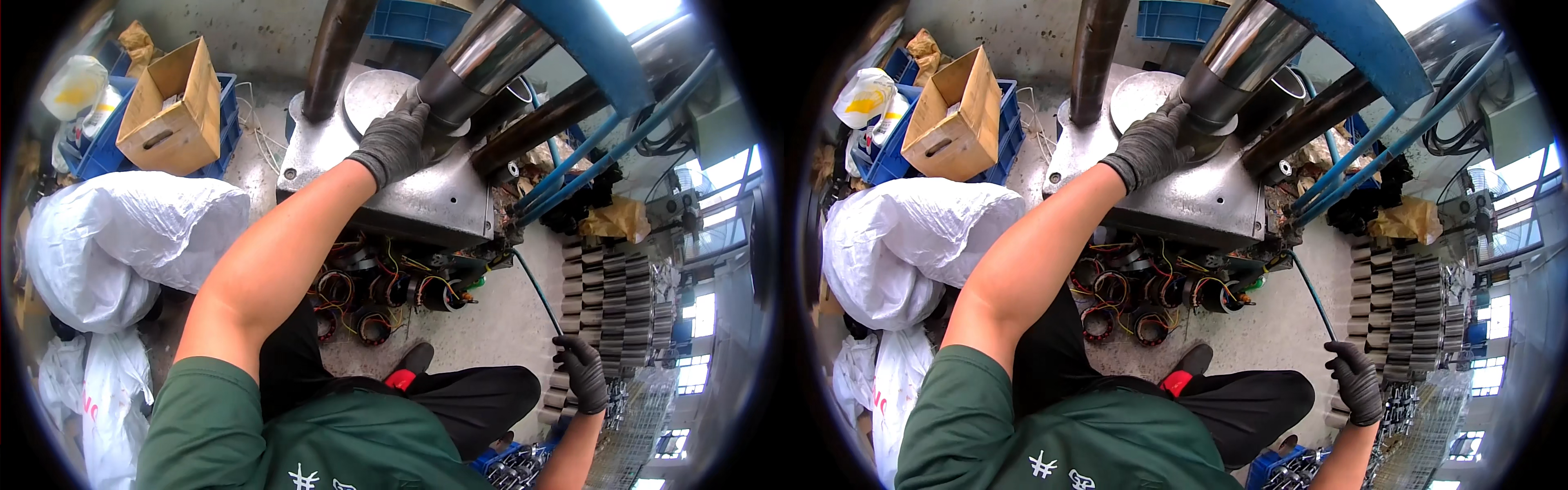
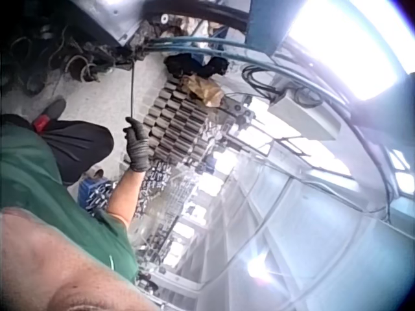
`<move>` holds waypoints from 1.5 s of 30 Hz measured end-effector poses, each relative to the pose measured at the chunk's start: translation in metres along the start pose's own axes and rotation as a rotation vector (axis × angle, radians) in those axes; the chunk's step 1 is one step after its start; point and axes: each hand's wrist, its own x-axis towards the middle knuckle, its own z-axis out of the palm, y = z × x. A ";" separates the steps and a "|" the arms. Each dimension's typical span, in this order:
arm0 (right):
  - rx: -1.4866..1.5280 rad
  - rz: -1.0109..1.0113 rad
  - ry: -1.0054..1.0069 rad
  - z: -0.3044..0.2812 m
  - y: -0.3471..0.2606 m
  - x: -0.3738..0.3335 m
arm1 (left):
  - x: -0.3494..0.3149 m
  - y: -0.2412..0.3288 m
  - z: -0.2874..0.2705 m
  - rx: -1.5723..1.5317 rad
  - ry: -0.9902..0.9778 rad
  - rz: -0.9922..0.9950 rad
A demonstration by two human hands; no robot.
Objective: The person uses a press machine and a small tool to assemble a stator by inserting copper coils into a metal frame and then securing them.
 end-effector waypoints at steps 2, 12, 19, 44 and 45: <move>-0.107 0.096 -0.201 0.003 -0.004 -0.001 | 0.000 0.000 0.000 0.010 0.006 0.006; -0.096 0.060 -0.252 0.007 -0.002 0.000 | -0.001 0.000 -0.001 -0.012 0.019 0.006; -0.001 0.019 -0.034 -0.005 0.009 0.003 | 0.000 0.000 0.002 -0.045 0.052 0.007; 0.020 0.130 -0.179 0.000 -0.008 0.002 | 0.002 -0.002 0.004 -0.039 0.032 -0.014; 0.120 0.117 -0.108 0.000 -0.007 0.002 | 0.002 -0.003 0.005 -0.034 0.046 0.003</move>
